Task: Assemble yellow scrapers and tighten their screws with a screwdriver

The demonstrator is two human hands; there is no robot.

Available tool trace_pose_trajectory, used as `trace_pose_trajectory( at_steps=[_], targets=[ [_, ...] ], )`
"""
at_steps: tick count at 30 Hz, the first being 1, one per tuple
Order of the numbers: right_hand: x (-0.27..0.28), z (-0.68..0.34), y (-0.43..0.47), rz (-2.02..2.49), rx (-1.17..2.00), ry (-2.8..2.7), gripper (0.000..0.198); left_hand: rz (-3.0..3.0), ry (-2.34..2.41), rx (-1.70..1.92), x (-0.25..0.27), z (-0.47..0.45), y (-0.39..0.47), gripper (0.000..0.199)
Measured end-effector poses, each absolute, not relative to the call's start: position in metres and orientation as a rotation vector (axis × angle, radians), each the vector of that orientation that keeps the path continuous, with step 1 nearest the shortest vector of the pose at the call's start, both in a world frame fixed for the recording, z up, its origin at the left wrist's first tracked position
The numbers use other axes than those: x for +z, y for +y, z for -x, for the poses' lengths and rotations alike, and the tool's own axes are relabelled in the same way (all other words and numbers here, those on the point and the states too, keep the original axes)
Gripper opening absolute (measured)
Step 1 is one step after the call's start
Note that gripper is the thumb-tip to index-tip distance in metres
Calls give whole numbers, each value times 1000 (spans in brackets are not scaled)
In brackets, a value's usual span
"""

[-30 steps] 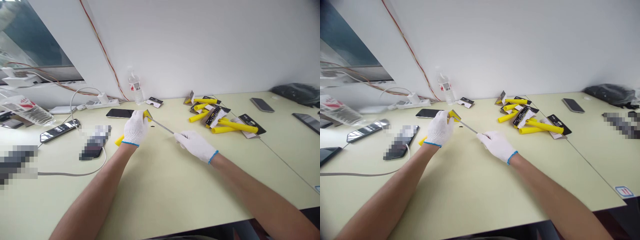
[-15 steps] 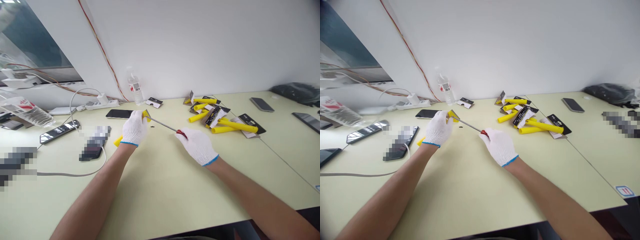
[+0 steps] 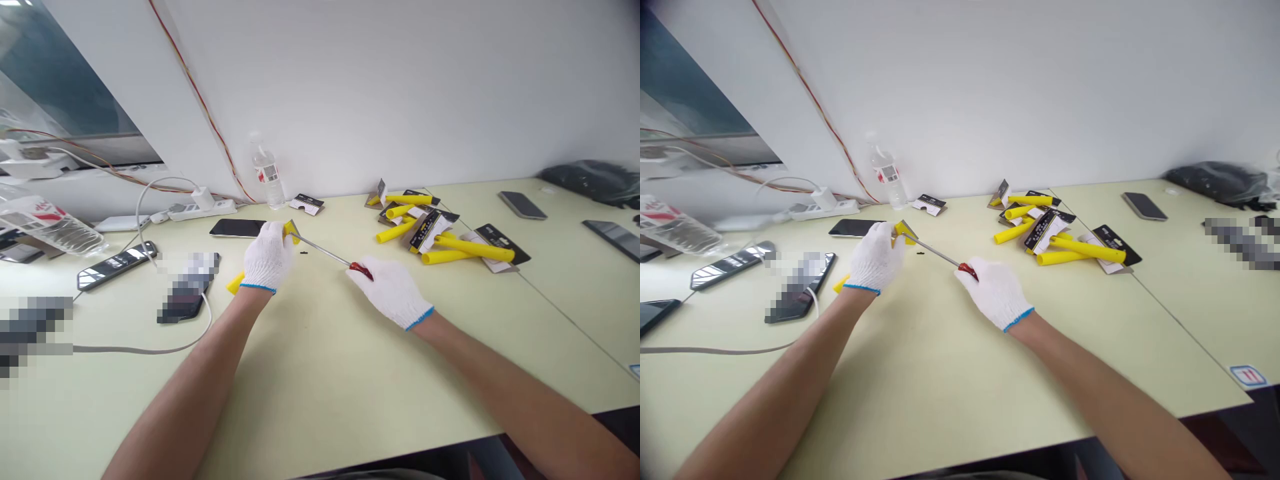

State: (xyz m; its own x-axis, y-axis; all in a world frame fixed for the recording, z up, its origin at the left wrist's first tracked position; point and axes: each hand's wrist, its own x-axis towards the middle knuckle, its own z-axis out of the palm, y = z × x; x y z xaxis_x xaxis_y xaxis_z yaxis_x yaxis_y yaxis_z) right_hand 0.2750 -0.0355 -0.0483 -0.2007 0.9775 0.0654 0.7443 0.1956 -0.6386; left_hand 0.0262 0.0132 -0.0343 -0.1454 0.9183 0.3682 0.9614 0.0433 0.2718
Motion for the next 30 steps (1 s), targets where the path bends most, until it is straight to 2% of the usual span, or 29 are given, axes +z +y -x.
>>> trace_pose_trajectory(
  at_steps=[3, 5, 6, 7, 11, 13, 15, 18, 19, 21, 23, 25, 27, 28, 30],
  targets=[
    [-40, -276, -35, 1512, 1504, -1782, 44, 1972, -2220, -685, -37, -26, 14, 20],
    [-37, -277, -35, 1431, 1846, -1598, 44, 1971, -2214, -690, -38, -25, 16, 21],
    [-37, -277, -34, 1451, 1813, -1585, 41, 1971, -2203, -697, -39, -24, 16, 22],
    [-38, -276, -34, 1514, 1648, -1625, 40, 1970, -2194, -704, -39, -23, 16, 22],
    [-50, -274, -36, 1663, 580, -1959, 36, 1968, -2199, -696, -38, -24, 16, 21],
    [-53, -274, -37, 1594, 335, -2079, 40, 1971, -2216, -685, -37, -25, 15, 22],
    [-51, -275, -37, 1555, 446, -2085, 42, 1977, -2222, -681, -36, -26, 15, 22],
    [-44, -279, -34, 1617, 927, -1929, 40, 1994, -2207, -704, -37, -25, 15, 23],
    [-42, -281, -33, 1646, 1003, -1886, 40, 2001, -2198, -721, -38, -24, 16, 23],
    [-40, -282, -32, 1677, 905, -1877, 36, 2008, -2193, -751, -39, -23, 17, 23],
    [-41, -282, -33, 1669, 640, -1950, 29, 2012, -2193, -773, -40, -21, 18, 23],
    [-44, -280, -35, 1654, 395, -2034, 31, 2021, -2196, -790, -40, -21, 19, 23],
    [-45, -277, -38, 1602, 376, -2093, 36, 2038, -2192, -811, -39, -21, 18, 24],
    [-44, -276, -39, 1577, 517, -2084, 39, 2047, -2188, -821, -38, -22, 18, 24],
    [-39, -275, -40, 1528, 1026, -1947, 44, 2058, -2175, -841, -36, -23, 16, 25]
  ],
)
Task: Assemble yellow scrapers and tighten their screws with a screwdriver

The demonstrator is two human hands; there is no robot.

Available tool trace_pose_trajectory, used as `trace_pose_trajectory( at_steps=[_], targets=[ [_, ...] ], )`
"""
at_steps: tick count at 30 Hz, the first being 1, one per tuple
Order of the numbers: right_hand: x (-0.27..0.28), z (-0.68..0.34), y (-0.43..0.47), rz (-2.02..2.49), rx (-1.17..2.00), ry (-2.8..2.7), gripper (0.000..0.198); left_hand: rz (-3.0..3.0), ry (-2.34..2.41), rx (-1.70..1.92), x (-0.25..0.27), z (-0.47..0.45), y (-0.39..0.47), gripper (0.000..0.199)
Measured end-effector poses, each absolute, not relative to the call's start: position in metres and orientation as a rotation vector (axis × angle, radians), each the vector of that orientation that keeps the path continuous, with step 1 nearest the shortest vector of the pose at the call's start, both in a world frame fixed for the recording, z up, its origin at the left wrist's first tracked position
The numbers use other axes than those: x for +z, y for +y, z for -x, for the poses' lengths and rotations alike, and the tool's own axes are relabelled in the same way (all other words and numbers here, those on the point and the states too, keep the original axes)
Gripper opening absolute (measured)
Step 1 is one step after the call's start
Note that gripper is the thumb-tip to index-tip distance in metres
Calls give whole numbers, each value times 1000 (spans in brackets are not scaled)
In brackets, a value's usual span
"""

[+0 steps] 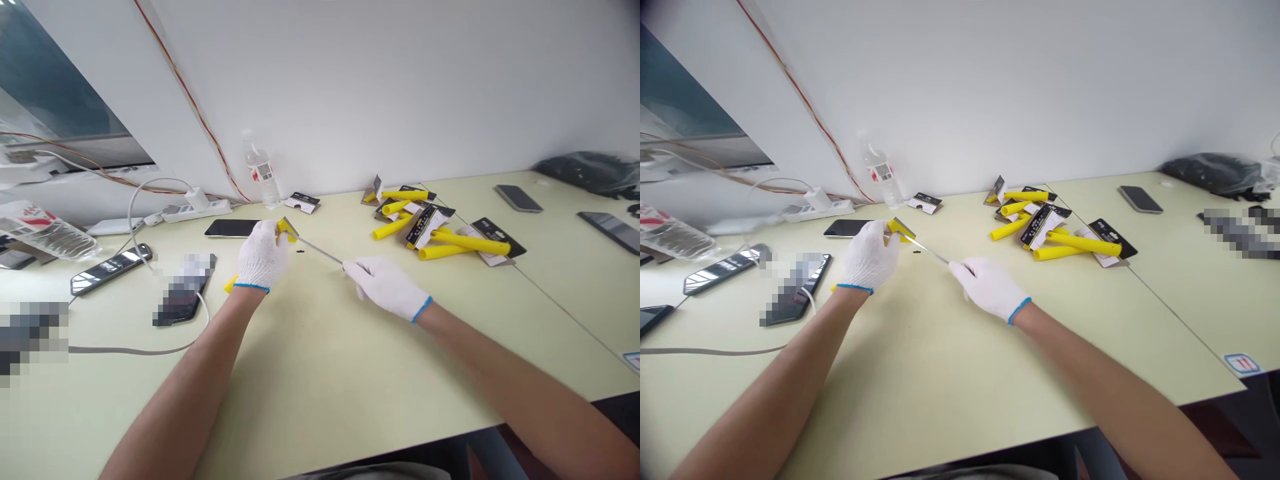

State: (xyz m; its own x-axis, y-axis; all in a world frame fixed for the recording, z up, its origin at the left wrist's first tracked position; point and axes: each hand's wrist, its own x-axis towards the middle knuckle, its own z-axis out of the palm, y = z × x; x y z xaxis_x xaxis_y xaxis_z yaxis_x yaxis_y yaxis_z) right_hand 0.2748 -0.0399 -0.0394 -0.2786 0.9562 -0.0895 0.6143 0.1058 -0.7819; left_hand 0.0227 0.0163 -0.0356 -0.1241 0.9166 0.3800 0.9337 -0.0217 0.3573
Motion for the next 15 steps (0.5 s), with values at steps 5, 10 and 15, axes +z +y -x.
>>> trace_pose_trajectory(
  at_steps=[5, 10, 15],
  targets=[
    [-33, -273, -39, 1521, 1468, -1638, 34, 2098, -2125, -856, -26, -19, 16, 25],
    [-46, -270, -45, 1551, 465, -1959, 28, 2140, -2057, -813, -18, -1, 23, 22],
    [-39, -267, -48, 1521, 711, -1920, 37, 2180, -2036, -818, -15, 5, 27, 21]
  ],
)
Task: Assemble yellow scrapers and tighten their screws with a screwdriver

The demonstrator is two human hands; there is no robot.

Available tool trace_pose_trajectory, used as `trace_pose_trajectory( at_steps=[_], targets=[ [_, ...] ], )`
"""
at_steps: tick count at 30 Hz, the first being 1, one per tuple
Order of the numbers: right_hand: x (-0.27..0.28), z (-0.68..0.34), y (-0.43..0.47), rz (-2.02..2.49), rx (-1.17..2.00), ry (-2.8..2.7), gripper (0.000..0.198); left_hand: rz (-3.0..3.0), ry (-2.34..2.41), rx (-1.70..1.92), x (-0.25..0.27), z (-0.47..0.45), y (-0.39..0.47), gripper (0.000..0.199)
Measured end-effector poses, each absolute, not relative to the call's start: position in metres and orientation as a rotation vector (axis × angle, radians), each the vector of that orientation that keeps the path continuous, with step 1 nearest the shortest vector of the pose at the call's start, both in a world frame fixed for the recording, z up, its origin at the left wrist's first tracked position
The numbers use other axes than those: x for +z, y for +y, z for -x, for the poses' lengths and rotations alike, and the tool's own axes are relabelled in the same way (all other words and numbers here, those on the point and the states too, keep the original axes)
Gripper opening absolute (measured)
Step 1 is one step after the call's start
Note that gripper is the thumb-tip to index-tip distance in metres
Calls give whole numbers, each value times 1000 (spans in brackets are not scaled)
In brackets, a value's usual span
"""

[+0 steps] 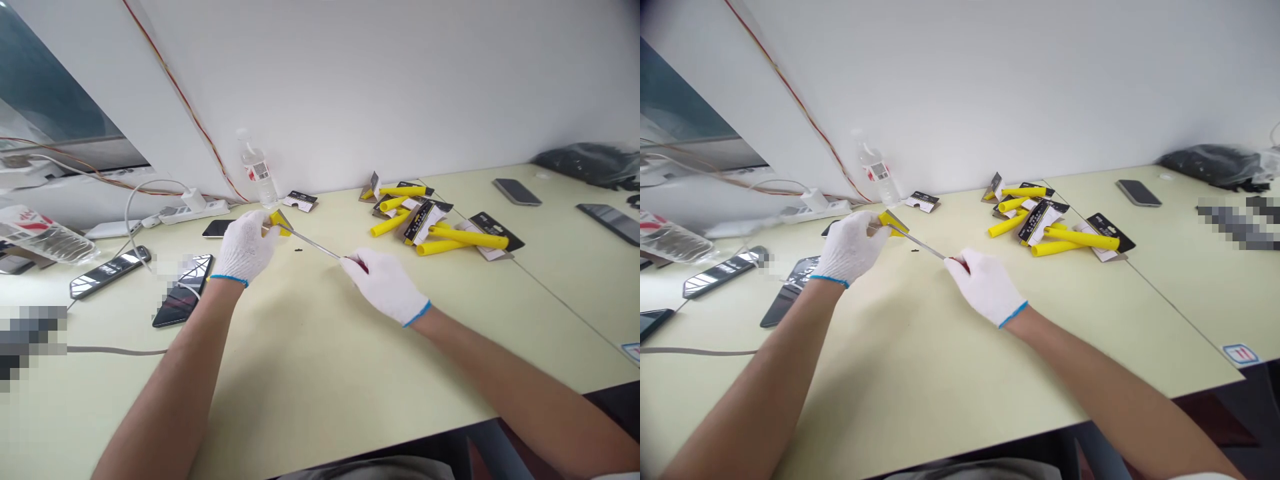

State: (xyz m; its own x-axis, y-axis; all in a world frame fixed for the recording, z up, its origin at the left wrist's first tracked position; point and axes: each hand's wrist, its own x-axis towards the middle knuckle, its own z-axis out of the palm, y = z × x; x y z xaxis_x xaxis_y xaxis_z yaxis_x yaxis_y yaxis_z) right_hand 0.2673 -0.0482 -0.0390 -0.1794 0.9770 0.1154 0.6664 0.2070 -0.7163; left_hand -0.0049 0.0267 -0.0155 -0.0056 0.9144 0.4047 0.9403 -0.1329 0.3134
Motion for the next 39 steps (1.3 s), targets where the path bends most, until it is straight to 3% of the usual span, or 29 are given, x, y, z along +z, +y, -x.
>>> trace_pose_trajectory(
  at_steps=[4, 6, 10, 13, 15, 18, 21, 28, 39],
  targets=[
    [-29, -276, -40, 1628, 1366, -1688, 38, 2165, -2113, -867, -22, -7, 24, 23],
    [-31, -281, -35, 1643, 1220, -1768, 35, 2172, -2131, -892, -25, -12, 22, 23],
    [-40, -286, -32, 1633, 547, -2032, 31, 2176, -2117, -891, -29, -16, 20, 22],
    [-43, -285, -33, 1573, 363, -2119, 33, 2168, -2106, -851, -33, -16, 19, 22],
    [-42, -286, -32, 1530, 567, -2081, 40, 2128, -2117, -838, -36, -16, 20, 21],
    [-39, -288, -29, 1472, 1321, -1822, 50, 2080, -2125, -852, -38, -17, 20, 23],
    [-41, -290, -27, 1381, 1635, -1609, 40, 2086, -2135, -855, -37, -18, 20, 24],
    [-57, -288, -32, 1213, 986, -1640, 25, 2125, -2148, -836, -44, -17, 20, 20],
    [-57, -301, -23, 1289, 785, -1898, 29, 2145, -2158, -837, -50, -17, 32, 15]
  ],
)
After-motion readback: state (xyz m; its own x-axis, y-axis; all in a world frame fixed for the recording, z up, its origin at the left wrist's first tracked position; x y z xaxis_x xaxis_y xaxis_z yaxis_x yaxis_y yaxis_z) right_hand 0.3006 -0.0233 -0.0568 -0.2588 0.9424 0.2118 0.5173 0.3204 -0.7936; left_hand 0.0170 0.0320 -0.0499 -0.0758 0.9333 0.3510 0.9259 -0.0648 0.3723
